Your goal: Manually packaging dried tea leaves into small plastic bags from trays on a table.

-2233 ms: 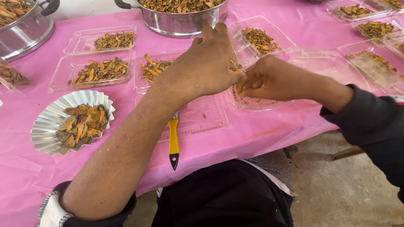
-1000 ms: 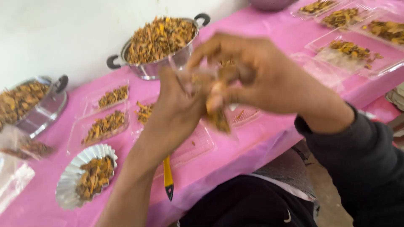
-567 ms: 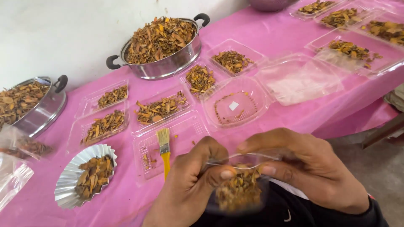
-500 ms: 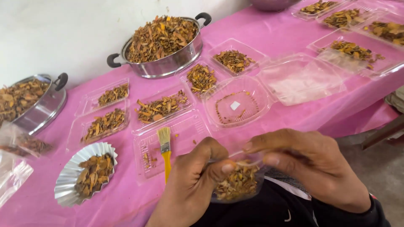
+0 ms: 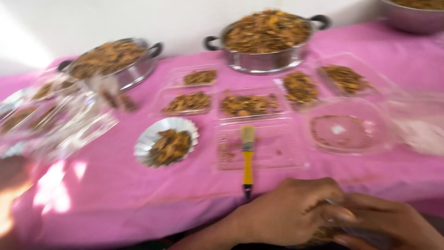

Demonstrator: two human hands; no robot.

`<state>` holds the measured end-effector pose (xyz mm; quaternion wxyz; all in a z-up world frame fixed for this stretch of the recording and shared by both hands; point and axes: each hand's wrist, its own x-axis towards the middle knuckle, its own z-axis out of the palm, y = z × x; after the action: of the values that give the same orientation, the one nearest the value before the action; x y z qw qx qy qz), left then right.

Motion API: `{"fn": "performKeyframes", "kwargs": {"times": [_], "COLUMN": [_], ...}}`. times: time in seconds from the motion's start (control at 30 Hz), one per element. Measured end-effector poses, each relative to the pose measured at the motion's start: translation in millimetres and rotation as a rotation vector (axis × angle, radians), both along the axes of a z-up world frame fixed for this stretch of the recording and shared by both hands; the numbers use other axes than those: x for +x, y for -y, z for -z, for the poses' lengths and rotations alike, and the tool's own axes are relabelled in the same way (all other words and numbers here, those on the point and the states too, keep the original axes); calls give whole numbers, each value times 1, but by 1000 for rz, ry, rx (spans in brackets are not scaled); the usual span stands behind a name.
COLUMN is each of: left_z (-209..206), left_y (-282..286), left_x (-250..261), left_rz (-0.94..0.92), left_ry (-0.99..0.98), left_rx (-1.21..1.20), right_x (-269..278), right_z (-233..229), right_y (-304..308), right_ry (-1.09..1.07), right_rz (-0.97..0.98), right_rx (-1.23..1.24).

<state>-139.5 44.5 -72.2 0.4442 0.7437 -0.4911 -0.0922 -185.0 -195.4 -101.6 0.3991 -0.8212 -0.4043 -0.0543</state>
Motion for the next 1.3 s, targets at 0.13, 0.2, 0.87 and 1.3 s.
{"fn": "performKeyframes", "kwargs": {"times": [0.13,0.2,0.87,1.3], "left_z": [-21,-22,13,12], "left_y": [-14,-20,-32,-53], "left_x": [1,-1,-18,-21], "left_rz": [-4,-2,-262,-24], "left_ry": [-161,-215,-304,-136], "left_rx": [182,252,-358,-234], "right_x": [19,29,-19,-24], "right_z": [46,72,4,-28], "right_y": [23,27,-48,-67], "right_ry": [-133,-473,-91,79], "right_rz": [237,654,538,31], "right_rx": [-38,352,490,721]}}
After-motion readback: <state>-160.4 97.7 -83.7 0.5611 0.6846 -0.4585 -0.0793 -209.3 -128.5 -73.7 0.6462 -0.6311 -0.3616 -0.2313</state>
